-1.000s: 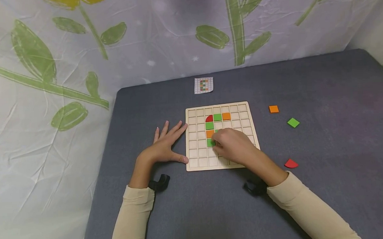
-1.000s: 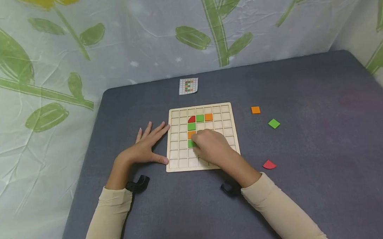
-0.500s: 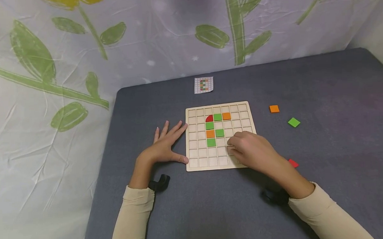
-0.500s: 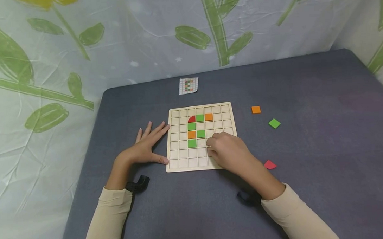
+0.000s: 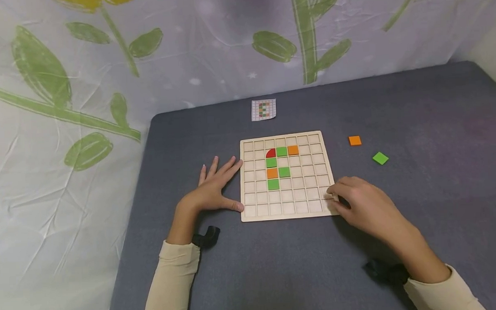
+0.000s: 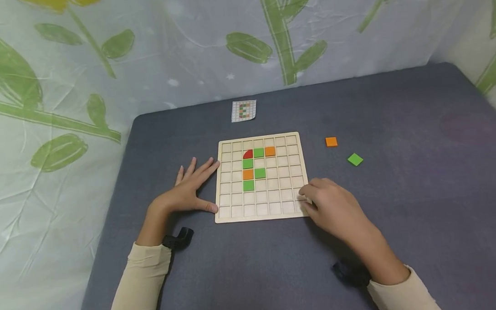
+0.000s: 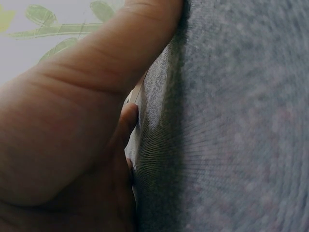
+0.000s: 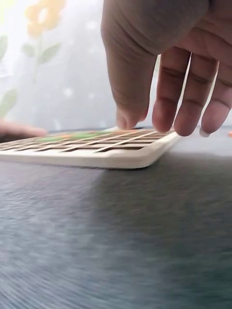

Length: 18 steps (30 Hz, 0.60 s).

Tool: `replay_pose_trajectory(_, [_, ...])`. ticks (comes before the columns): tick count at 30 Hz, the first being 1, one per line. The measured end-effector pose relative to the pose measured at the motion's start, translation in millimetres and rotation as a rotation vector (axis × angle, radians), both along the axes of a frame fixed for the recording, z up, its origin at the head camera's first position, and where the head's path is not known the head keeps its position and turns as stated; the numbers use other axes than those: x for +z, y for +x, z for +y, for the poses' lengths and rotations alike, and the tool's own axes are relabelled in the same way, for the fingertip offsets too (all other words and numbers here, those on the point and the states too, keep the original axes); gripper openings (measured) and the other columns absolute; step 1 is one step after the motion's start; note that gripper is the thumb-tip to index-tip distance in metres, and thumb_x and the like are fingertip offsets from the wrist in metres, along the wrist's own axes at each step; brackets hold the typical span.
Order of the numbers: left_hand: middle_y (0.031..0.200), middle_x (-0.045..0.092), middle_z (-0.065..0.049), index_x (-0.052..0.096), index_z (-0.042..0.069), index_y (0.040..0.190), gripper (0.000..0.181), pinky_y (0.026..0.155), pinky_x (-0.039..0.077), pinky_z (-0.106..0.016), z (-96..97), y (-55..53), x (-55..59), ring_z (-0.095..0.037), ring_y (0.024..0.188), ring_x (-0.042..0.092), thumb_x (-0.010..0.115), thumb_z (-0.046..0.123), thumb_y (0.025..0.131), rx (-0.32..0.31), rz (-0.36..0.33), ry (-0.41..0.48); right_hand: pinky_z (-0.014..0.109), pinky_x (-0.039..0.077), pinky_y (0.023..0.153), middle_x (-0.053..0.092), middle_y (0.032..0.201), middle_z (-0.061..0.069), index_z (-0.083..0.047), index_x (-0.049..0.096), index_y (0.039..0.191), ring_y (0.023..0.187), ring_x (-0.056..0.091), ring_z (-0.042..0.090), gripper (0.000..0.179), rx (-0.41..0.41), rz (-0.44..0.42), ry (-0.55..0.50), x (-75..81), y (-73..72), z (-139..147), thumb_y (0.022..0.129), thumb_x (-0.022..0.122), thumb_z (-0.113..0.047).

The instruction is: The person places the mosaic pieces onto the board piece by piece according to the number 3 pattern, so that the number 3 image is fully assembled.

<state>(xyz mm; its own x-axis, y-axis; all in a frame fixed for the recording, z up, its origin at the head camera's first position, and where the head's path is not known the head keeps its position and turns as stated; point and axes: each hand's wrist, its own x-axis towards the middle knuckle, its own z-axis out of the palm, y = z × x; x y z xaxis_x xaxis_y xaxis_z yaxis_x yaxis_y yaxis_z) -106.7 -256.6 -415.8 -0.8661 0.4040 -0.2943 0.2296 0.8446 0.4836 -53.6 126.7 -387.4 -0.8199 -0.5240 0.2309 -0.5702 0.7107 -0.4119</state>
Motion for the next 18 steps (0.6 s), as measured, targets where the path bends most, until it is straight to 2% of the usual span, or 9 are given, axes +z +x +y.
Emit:
replay_pose_trajectory(5, [0.168, 0.004, 0.004, 0.013, 0.030, 0.163, 0.126, 0.113, -0.019, -0.055, 0.5, 0.2, 0.2, -0.028, 0.149, -0.021, 0.087, 0.060, 0.066, 0.000, 0.001, 0.002, 0.048, 0.053, 0.074, 0.069, 0.099, 0.005, -0.006, 0.075, 0.103, 0.092, 0.065, 0.027, 0.028, -0.048, -0.017, 0.021, 0.9, 5.3, 23, 0.076, 0.085, -0.003])
replay_pose_trajectory(12, [0.168, 0.005, 0.004, 0.013, 0.029, 0.163, 0.126, 0.113, -0.019, -0.055, 0.5, -0.2, 0.4, -0.029, 0.150, -0.020, 0.088, 0.059, 0.066, -0.001, 0.005, 0.005, 0.052, 0.052, 0.073, 0.068, 0.103, 0.011, -0.003, 0.073, 0.112, 0.090, 0.064, 0.032, 0.041, -0.115, -0.094, 0.108, -0.4, 10.9, 47, 0.074, 0.087, -0.007])
replay_pose_trajectory(18, [0.168, 0.006, 0.003, 0.015, 0.028, 0.163, 0.125, 0.113, -0.019, -0.055, 1.5, -0.5, 1.2, -0.029, 0.150, -0.019, 0.089, 0.057, 0.066, -0.002, 0.004, 0.012, 0.051, 0.051, 0.071, 0.066, 0.099, 0.012, -0.001, 0.072, 0.109, 0.084, 0.063, 0.030, 0.039, -0.130, -0.123, 0.134, -4.3, 12.6, 54, 0.073, 0.088, -0.007])
